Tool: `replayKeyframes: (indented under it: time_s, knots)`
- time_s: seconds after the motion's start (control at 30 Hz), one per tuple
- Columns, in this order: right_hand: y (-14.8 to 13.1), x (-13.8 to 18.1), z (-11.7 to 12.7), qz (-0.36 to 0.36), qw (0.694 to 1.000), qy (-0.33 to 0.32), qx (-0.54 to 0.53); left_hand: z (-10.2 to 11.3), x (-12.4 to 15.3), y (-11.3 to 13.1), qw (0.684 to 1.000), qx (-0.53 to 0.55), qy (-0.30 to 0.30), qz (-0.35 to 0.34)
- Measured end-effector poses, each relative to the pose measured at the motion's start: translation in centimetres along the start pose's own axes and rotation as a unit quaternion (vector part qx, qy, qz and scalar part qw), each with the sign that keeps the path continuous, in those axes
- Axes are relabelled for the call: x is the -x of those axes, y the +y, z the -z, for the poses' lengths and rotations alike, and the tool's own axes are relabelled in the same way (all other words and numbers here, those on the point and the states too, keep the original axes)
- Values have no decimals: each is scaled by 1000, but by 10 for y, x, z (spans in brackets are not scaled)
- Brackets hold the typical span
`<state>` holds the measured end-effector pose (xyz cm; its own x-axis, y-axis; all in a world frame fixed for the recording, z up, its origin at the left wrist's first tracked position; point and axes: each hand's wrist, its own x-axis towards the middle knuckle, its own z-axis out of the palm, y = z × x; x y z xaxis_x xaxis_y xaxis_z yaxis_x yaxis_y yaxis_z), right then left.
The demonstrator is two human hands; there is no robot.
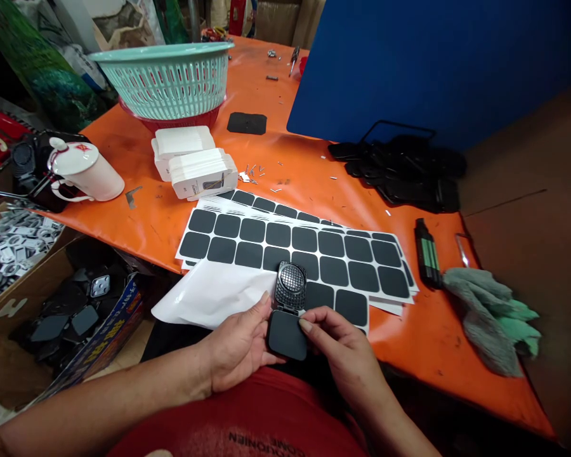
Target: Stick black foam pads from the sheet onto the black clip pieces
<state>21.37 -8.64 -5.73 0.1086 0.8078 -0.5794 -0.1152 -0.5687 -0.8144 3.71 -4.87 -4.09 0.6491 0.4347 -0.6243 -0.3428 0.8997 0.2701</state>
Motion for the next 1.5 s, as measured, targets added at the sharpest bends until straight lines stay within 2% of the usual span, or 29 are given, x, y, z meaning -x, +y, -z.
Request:
replayKeyframes:
  time_s: [0.5,0.7,1.2,1.37,1.5]
  knots:
    - [4,0,-1,18,998,-3,57,2,0,-1,1000,-17,9,0]
    - [7,0,0,27,997,4,73,3,-1,-2,1000,-20,-5,-1]
    - [9,0,-3,76,987,23,137,5,-1,-3,1000,-31,1,-2]
    - [10,3,-3,120,971,38,205,1,-3,-7,995,-87,34,-30]
    - [2,7,-6,208,932,51,292,-3,-5,-10,985,-133,73,-78]
